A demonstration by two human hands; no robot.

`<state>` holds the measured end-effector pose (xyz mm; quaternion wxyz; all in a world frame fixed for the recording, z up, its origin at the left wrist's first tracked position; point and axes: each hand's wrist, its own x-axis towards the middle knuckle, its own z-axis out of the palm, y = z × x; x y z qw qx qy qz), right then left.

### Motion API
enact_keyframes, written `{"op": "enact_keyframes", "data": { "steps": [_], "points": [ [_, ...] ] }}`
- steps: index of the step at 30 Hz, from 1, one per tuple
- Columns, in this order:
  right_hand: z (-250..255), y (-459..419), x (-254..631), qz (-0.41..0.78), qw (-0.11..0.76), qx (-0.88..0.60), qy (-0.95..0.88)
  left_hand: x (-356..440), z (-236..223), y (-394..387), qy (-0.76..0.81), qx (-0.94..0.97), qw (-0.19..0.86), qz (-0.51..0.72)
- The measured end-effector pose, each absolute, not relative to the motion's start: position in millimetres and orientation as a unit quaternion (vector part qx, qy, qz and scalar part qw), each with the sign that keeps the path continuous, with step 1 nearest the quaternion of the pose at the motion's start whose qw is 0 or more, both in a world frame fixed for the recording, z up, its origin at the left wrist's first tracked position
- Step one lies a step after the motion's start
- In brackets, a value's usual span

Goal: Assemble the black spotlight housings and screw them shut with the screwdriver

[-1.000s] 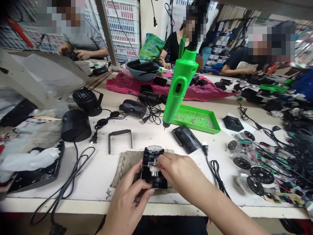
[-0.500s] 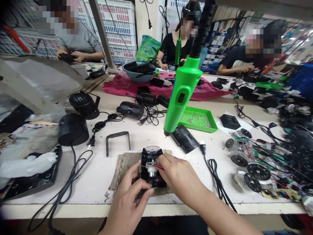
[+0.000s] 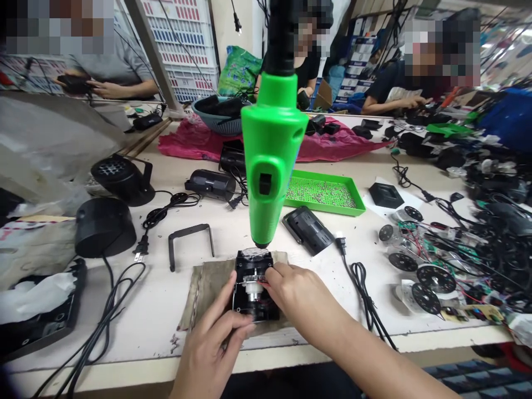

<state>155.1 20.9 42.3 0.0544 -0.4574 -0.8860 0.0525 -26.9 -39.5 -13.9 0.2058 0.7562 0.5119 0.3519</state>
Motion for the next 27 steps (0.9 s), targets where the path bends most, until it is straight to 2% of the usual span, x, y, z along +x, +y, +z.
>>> {"op": "enact_keyframes", "data": {
  "steps": [8, 14, 20, 27],
  "points": [
    [39.5, 14.9, 157.0, 0.051, 0.071, -0.495, -0.864, -25.3, -14.7, -39.5, 0.508, 0.768, 0.163, 0.353],
    [34.5, -9.4, 191.6, 0.131, 0.218, -0.55, -0.796, -24.6, -15.7, -43.8, 0.54, 0.742, 0.167, 0.359],
    [14.3, -35.1, 201.4, 0.201, 0.2, -0.561, -0.778, -23.5, -17.0, -44.0, 0.559, 0.727, 0.174, 0.359],
    [-5.7, -37.8, 191.1, 0.155, 0.206, -0.568, -0.781, -24.0, -18.2, -44.9, 0.559, 0.733, 0.155, 0.357]
  ]
}}
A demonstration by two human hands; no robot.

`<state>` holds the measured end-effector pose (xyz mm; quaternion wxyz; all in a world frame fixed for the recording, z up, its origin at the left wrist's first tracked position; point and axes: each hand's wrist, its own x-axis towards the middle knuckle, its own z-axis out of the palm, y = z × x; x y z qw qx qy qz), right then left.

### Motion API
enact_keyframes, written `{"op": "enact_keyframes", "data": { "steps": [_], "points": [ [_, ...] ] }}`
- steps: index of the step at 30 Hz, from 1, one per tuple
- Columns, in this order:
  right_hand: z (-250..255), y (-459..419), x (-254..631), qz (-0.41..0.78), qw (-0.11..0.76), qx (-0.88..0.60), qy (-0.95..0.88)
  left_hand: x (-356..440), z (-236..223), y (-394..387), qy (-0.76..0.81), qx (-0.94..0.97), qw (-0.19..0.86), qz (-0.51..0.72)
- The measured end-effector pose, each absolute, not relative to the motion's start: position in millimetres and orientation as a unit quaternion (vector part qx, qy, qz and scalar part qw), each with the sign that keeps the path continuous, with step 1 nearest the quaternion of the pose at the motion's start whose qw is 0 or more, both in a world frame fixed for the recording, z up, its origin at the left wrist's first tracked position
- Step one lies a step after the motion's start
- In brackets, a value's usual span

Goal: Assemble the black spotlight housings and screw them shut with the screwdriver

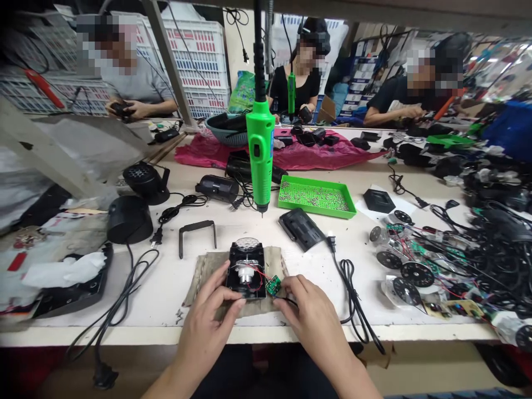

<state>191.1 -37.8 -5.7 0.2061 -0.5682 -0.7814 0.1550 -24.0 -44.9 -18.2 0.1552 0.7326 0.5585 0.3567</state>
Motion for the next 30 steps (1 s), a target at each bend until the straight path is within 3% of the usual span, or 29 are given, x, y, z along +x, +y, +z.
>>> {"op": "enact_keyframes", "data": {
  "steps": [6, 10, 14, 19, 25, 30],
  "points": [
    [-7.8, -40.1, 188.5, 0.096, 0.223, -0.567, -0.787, -23.8, -17.3, -45.7, 0.551, 0.741, 0.136, 0.36],
    [14.0, -45.1, 200.0, 0.161, 0.278, -0.565, -0.76, -23.6, -15.7, -45.1, 0.543, 0.745, 0.142, 0.361],
    [38.2, -46.5, 195.9, 0.248, 0.262, -0.501, -0.787, -23.9, -16.0, -45.4, 0.543, 0.731, 0.161, 0.38],
    [30.0, -32.8, 165.7, 0.202, 0.294, -0.463, -0.811, -23.6, -19.3, -46.0, 0.539, 0.727, 0.16, 0.394],
    [21.4, -21.8, 155.1, 0.174, 0.213, -0.454, -0.848, -24.2, -20.6, -46.3, 0.538, 0.723, 0.162, 0.402],
    [31.4, -20.8, 159.9, 0.153, 0.2, -0.467, -0.848, -23.4, -18.8, -45.1, 0.535, 0.729, 0.162, 0.395]
  ]
}}
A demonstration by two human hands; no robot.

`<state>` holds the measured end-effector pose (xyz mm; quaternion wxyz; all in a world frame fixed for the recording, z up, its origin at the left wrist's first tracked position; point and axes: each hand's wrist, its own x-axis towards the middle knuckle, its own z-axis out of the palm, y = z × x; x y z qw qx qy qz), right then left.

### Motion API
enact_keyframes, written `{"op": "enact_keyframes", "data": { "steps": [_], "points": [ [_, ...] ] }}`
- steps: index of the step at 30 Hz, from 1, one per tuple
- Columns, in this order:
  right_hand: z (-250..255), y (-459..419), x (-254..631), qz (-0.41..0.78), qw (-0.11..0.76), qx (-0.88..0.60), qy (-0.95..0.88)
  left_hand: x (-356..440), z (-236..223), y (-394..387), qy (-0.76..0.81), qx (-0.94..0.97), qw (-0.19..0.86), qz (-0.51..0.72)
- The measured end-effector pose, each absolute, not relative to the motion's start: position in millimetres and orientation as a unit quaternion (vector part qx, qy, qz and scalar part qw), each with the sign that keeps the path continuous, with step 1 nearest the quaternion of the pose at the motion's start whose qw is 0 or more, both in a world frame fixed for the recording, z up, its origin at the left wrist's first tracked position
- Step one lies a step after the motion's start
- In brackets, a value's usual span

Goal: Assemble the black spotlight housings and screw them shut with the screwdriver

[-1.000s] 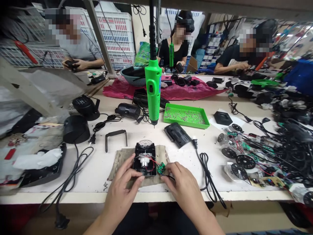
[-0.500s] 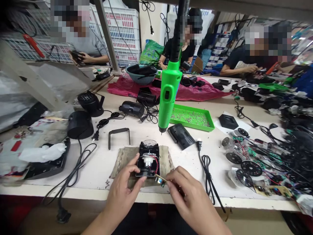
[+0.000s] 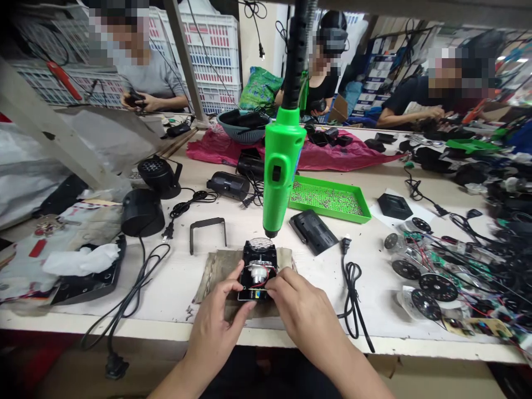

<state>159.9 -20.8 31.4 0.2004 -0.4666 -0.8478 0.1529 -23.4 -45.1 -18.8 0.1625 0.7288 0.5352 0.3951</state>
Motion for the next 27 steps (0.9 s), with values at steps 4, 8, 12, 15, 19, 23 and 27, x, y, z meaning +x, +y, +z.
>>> {"op": "enact_keyframes", "data": {
  "steps": [4, 8, 12, 15, 19, 23, 27],
  "points": [
    [30.3, -17.9, 156.9, 0.135, 0.139, -0.473, -0.859, -23.8, -18.9, -44.2, 0.532, 0.734, 0.153, 0.393],
    [33.4, -13.4, 152.0, 0.101, 0.068, -0.48, -0.869, -25.4, -14.4, -44.1, 0.506, 0.771, 0.092, 0.375],
    [45.0, -8.0, 146.6, 0.07, 0.031, -0.463, -0.883, -28.6, -3.1, -41.4, 0.48, 0.799, 0.031, 0.362],
    [51.3, -6.1, 145.0, 0.076, 0.021, -0.453, -0.888, -33.1, 3.3, -36.7, 0.45, 0.824, 0.031, 0.343],
    [47.7, -12.7, 159.4, 0.105, 0.068, -0.481, -0.868, -39.0, 4.7, -32.6, 0.446, 0.833, 0.039, 0.324],
    [34.3, -26.7, 190.3, 0.123, 0.104, -0.522, -0.837, -39.5, 3.3, -32.0, 0.449, 0.831, 0.063, 0.322],
    [26.7, -36.0, 206.7, 0.064, 0.138, -0.503, -0.851, -31.8, 0.5, -31.7, 0.451, 0.82, 0.102, 0.338]
  ]
}}
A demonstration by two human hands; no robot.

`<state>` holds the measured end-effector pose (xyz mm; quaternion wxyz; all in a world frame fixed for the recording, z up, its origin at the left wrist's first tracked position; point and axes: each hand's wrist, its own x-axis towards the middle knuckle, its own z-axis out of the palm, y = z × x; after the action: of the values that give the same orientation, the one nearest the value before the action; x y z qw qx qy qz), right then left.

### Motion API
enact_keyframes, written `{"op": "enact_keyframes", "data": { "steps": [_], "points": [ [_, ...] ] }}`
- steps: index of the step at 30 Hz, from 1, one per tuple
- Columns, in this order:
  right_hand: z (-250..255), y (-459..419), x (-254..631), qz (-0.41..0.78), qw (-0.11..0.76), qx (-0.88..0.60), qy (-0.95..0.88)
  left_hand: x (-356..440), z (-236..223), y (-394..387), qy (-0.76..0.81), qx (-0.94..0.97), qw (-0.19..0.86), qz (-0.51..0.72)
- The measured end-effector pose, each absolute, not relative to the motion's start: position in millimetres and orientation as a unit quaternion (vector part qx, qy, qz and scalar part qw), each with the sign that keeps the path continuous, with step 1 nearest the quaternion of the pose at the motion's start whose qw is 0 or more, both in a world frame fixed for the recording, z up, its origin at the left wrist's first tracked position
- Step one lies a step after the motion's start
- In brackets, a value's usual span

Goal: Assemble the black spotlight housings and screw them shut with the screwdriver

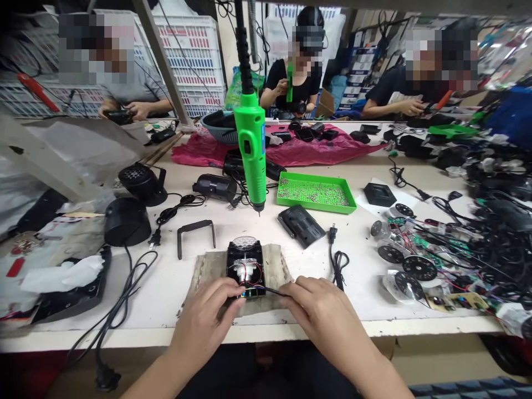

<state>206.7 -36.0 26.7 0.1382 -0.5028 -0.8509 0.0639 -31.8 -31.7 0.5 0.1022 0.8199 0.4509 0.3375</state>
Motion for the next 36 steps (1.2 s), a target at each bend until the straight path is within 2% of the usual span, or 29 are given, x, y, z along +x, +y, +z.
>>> {"op": "enact_keyframes", "data": {
  "steps": [5, 8, 18, 26, 36],
  "points": [
    [33.4, -27.7, 188.1, -0.073, 0.151, -0.531, -0.831, -17.5, -4.7, -32.8, 0.466, 0.796, 0.125, 0.366],
    [36.5, -14.3, 169.7, -0.097, 0.145, -0.537, -0.826, -13.0, -6.6, -33.6, 0.473, 0.785, 0.133, 0.376],
    [50.2, -15.0, 176.8, -0.008, 0.063, -0.48, -0.875, -13.0, -9.3, -35.4, 0.481, 0.776, 0.159, 0.375],
    [40.1, -29.6, 170.5, 0.035, 0.144, -0.551, -0.821, -16.6, -8.6, -35.1, 0.476, 0.777, 0.168, 0.377],
    [30.8, -30.0, 145.9, 0.044, 0.12, -0.638, -0.759, -15.6, -13.4, -37.7, 0.461, 0.776, 0.185, 0.389]
  ]
}}
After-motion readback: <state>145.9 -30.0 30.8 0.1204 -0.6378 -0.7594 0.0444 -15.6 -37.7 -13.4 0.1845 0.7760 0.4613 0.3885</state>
